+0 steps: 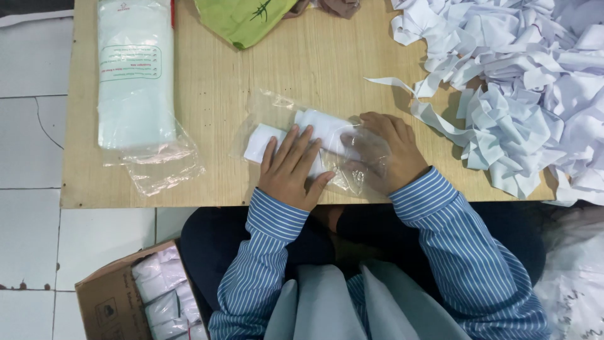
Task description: Folding fabric pieces and placing them into plastic bags for packaging.
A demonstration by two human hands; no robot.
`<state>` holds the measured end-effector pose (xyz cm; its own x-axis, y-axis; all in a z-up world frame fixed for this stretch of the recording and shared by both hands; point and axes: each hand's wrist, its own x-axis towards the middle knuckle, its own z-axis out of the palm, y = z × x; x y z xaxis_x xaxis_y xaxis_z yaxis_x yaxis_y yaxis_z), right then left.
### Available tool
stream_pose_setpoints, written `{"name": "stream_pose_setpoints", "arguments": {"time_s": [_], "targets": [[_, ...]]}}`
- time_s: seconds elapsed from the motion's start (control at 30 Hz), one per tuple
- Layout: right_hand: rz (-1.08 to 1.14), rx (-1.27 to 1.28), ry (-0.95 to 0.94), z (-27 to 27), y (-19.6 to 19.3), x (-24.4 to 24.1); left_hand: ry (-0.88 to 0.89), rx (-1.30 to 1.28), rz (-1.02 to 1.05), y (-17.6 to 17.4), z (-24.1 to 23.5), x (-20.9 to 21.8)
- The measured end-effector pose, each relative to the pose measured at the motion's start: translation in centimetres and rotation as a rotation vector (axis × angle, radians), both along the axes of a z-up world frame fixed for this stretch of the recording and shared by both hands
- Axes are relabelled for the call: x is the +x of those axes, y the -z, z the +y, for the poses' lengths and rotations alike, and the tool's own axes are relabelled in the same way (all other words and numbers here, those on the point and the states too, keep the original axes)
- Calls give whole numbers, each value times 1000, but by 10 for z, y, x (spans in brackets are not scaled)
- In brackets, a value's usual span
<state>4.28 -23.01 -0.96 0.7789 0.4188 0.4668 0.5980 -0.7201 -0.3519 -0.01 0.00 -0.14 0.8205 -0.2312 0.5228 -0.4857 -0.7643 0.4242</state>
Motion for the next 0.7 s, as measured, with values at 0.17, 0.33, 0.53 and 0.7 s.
{"name": "stream_pose_setpoints", "arguments": {"time_s": [0.17, 0.33, 0.53, 0.7], "targets": [[45, -83, -34, -2, 13, 2, 36, 58, 23, -3, -2, -1], [72, -7, -97, -7, 0, 0, 96, 78, 61, -2, -7, -4], [41, 26, -87, -8, 17, 1, 152, 113, 72, 2, -15, -8], [-42, -84, -21, -19, 64, 15, 196, 110, 113, 3, -16, -9]]}}
